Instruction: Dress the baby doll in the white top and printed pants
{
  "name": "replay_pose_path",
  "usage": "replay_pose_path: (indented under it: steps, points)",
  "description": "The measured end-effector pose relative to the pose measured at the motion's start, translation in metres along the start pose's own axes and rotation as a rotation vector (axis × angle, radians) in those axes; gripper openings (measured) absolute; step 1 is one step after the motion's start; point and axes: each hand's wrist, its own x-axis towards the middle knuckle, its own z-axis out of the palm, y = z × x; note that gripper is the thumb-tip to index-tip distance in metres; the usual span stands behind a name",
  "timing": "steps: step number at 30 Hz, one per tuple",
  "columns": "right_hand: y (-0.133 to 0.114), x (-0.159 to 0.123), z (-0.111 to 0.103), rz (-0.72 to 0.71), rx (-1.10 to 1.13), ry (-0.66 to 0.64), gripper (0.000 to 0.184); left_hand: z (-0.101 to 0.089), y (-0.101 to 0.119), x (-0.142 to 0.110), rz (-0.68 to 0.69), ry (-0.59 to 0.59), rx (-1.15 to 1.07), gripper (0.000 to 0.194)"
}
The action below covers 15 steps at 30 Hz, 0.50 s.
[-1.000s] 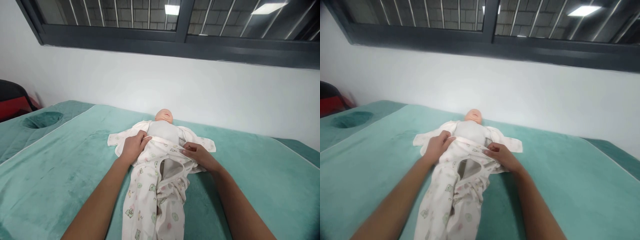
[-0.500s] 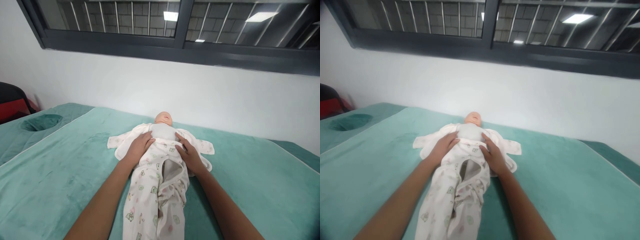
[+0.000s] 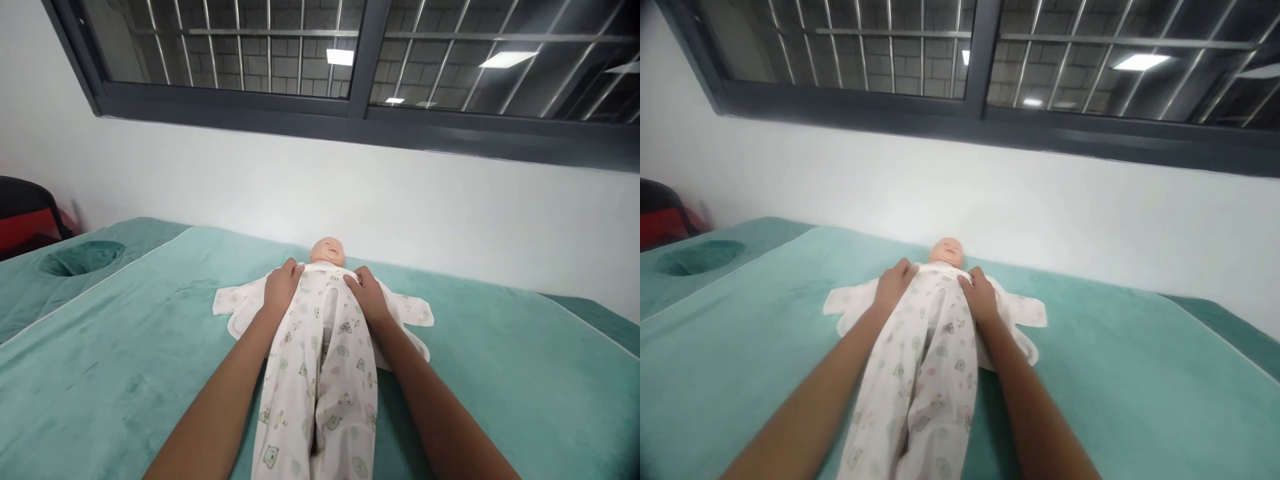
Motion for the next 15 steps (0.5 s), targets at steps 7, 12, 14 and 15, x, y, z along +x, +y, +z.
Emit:
replay_pose_path:
  steps: [7,12,14,15]
  points:
    - [0.006,-0.014,0.0,0.042,0.395,-0.019,0.027,-0.011,-0.011,-0.018,-0.037,-0.088,-0.289,0.014]
    - [0.003,-0.016,-0.003,0.091,0.511,-0.07,0.025,-0.008,-0.01,-0.02,-0.062,-0.141,-0.284,0.019]
    - [0.0,-0.016,-0.002,0.089,0.515,-0.085,0.026,-0.004,-0.007,-0.021,-0.062,-0.147,-0.194,0.024]
    - [-0.001,-0.016,-0.002,0.088,0.506,-0.094,0.026,-0.002,-0.006,-0.021,-0.065,-0.151,-0.156,0.026]
